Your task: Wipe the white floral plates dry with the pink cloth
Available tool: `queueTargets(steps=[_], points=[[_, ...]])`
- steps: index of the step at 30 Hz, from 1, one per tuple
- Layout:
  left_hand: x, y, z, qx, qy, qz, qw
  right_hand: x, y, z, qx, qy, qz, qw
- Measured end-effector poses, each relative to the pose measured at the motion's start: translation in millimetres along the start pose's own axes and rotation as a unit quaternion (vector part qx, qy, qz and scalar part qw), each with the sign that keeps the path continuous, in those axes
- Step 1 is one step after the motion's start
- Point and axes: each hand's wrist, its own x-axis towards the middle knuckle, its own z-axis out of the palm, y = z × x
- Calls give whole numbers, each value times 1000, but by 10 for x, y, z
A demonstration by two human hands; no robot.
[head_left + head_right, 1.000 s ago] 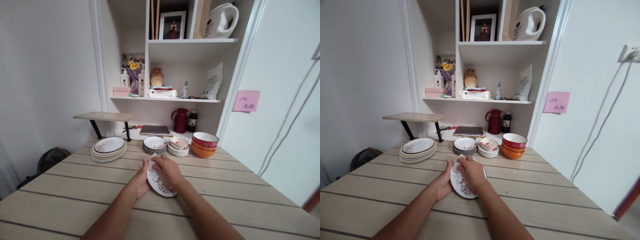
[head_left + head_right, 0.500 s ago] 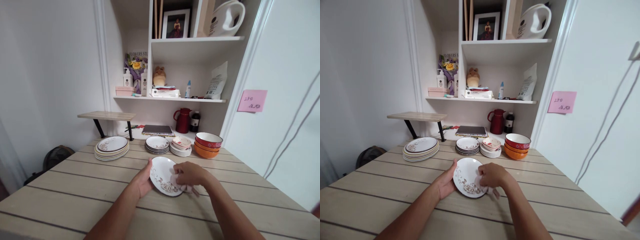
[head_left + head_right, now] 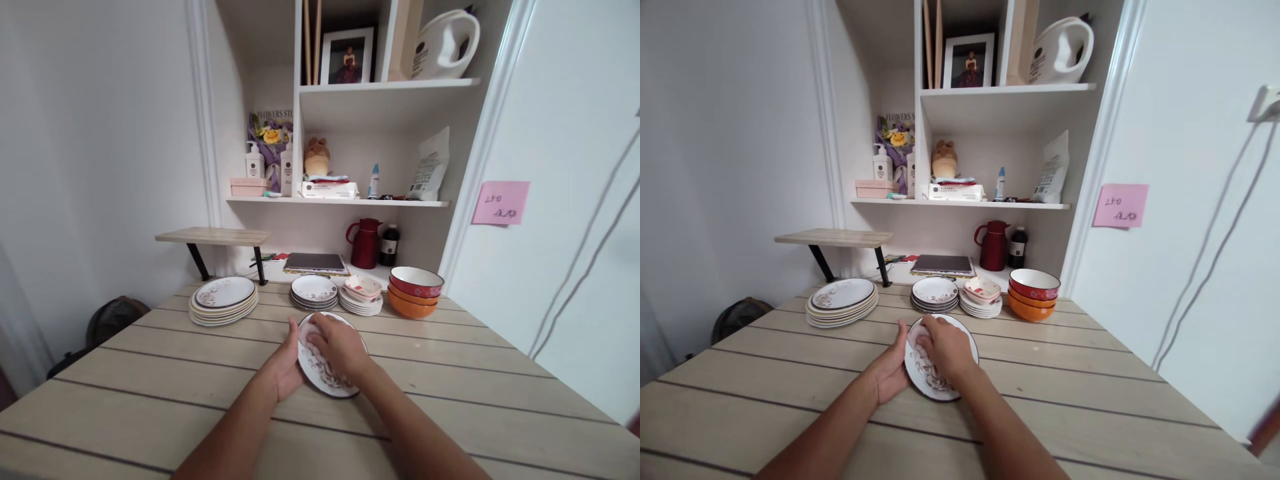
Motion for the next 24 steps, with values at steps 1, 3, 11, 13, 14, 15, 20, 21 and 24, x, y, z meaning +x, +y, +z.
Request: queueTargets(steps=[1, 3, 11, 13, 14, 15, 20, 21, 24], points=[[3, -2, -1, 2, 2, -2, 1000, 18, 28, -9, -14, 7, 15, 1000], [4, -1, -3, 6, -1, -11, 1000, 42, 122, -47, -37, 11, 53, 998], [-15, 19, -3, 18, 7, -30, 999, -69, 546, -369, -82, -93, 136, 983], [-12, 15, -14, 13, 4, -32, 999, -151, 556, -453, -77, -153, 112, 979], [-8, 11, -22, 9, -1, -33, 999, -195, 540, -482, -64, -185, 89, 977], [-4, 8, -32, 6, -8, -35, 999, -237, 511, -497, -45, -214, 62, 974], [17, -3, -80, 1, -36, -35, 999, -309, 228, -338, 27, -222, -25, 974], [22, -4, -87, -2, -36, -28, 999, -287, 165, -273, 35, -198, -27, 979], [36, -6, -98, -10, -35, -19, 999, -172, 24, -91, 30, -90, 0, 995]])
